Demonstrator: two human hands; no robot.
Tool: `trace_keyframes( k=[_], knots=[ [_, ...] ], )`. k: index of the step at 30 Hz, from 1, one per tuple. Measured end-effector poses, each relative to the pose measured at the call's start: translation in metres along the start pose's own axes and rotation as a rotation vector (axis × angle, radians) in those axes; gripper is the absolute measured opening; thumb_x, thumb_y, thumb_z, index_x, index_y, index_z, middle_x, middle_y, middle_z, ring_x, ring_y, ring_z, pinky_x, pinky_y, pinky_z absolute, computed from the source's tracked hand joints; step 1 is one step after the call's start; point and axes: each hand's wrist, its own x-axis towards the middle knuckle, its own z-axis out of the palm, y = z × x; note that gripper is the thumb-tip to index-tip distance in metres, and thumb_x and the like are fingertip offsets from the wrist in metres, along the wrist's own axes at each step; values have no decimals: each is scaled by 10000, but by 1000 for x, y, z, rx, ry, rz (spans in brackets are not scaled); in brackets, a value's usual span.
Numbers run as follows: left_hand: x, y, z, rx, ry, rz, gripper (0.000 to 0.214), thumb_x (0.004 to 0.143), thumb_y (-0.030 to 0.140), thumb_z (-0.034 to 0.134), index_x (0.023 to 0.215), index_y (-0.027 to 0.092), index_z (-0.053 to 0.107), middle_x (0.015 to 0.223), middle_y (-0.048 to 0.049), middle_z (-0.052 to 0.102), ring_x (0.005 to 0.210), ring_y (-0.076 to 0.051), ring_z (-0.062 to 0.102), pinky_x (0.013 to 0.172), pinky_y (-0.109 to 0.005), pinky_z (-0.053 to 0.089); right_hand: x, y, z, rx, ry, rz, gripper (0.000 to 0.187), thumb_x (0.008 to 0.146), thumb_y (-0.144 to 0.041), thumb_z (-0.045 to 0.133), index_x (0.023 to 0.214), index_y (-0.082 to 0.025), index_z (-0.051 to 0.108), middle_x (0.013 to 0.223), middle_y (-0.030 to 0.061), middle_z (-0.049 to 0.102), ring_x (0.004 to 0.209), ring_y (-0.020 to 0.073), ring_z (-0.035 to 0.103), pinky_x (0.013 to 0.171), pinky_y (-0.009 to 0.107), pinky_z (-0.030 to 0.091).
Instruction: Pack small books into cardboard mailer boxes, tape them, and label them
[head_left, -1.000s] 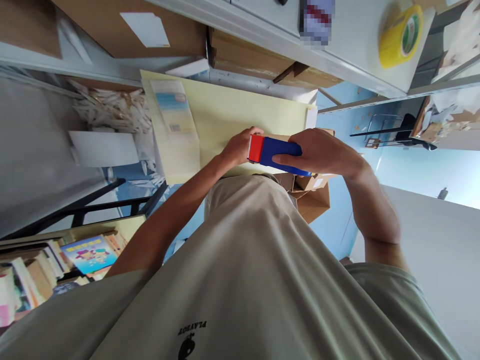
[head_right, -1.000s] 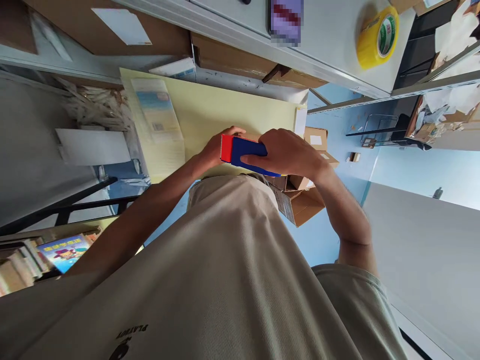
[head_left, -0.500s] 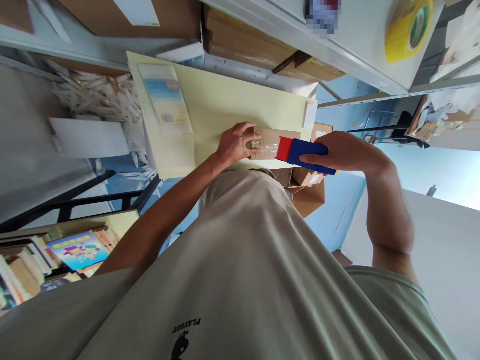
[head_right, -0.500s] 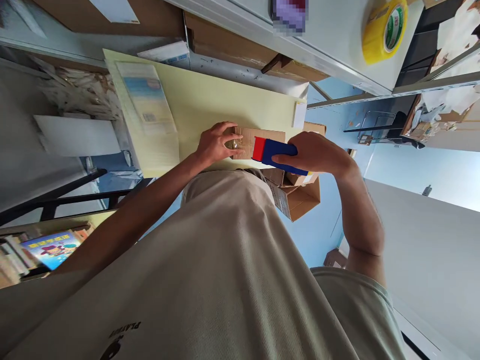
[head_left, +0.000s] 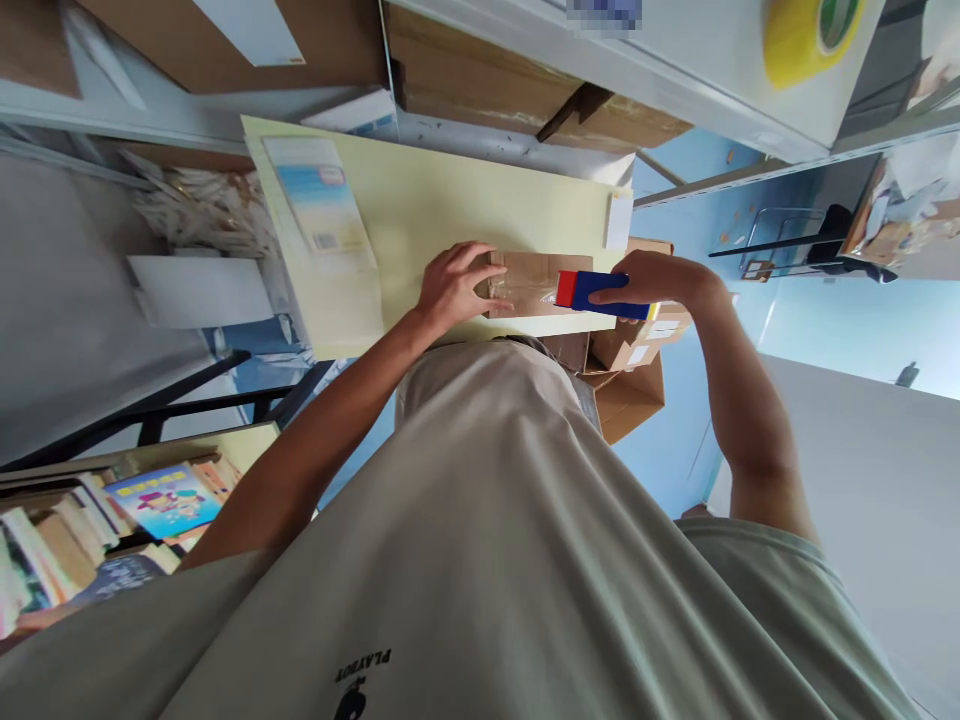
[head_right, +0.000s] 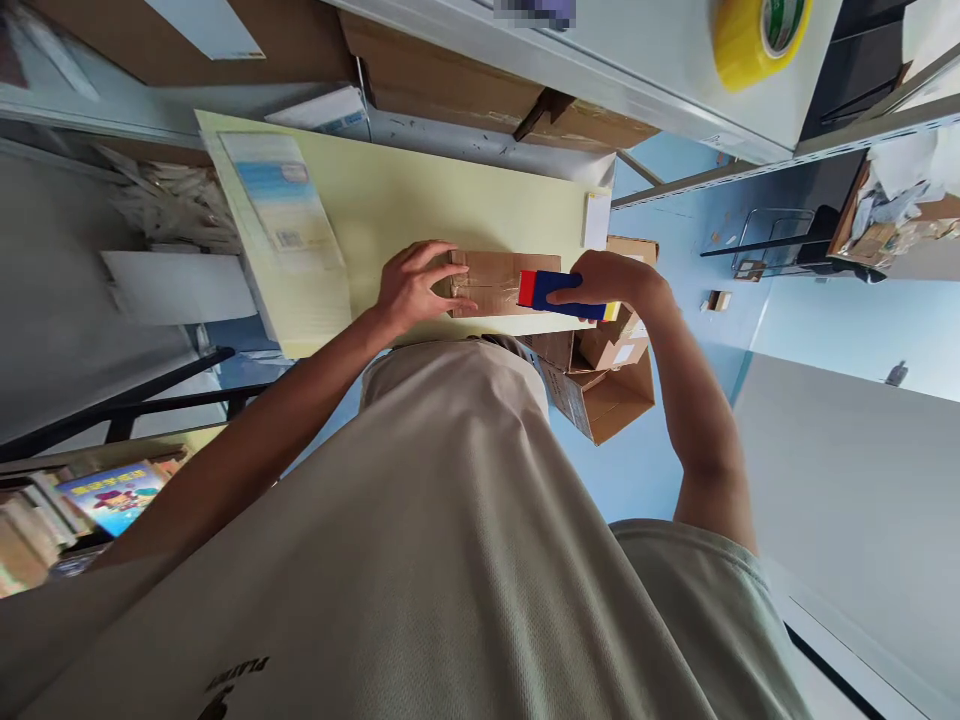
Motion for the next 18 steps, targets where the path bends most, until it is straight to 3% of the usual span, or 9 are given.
trace_keyframes(
  k=[7,11,14,18],
  knots=[
    [-7,1,-1,99,9,-47,623,888,811,899,1249,304,917,1574,-136,765,1444,-412,729,1268,-600,554,43,3,14,24,33,-48,684,983,-812,765,1104,-150,881,806,144,803,829,314,760,772,423,578],
    [-19,8,1,123,52,-95,680,968,801,825,1429,301,844,1654,-140,720,1503,-389,704,1307,-575,544,52,8,18,44,66,-115,727,956,-841,788,1132,-139,862,830,155,804,884,328,771,804,424,586],
    [-23,24,7,83,144,-194,601,1067,699,762,1523,309,781,1631,-127,734,1557,-350,670,1338,-532,533,53,13,21,47,102,-166,753,953,-835,796,1187,-121,847,880,162,811,921,331,774,828,430,579],
    [-17,44,24,-55,316,-374,493,1057,647,800,1385,280,837,1589,-139,753,1479,-332,724,1207,-457,646,55,19,23,56,121,-217,724,972,-806,789,1219,-127,840,913,161,811,945,338,767,829,431,560]
  ],
)
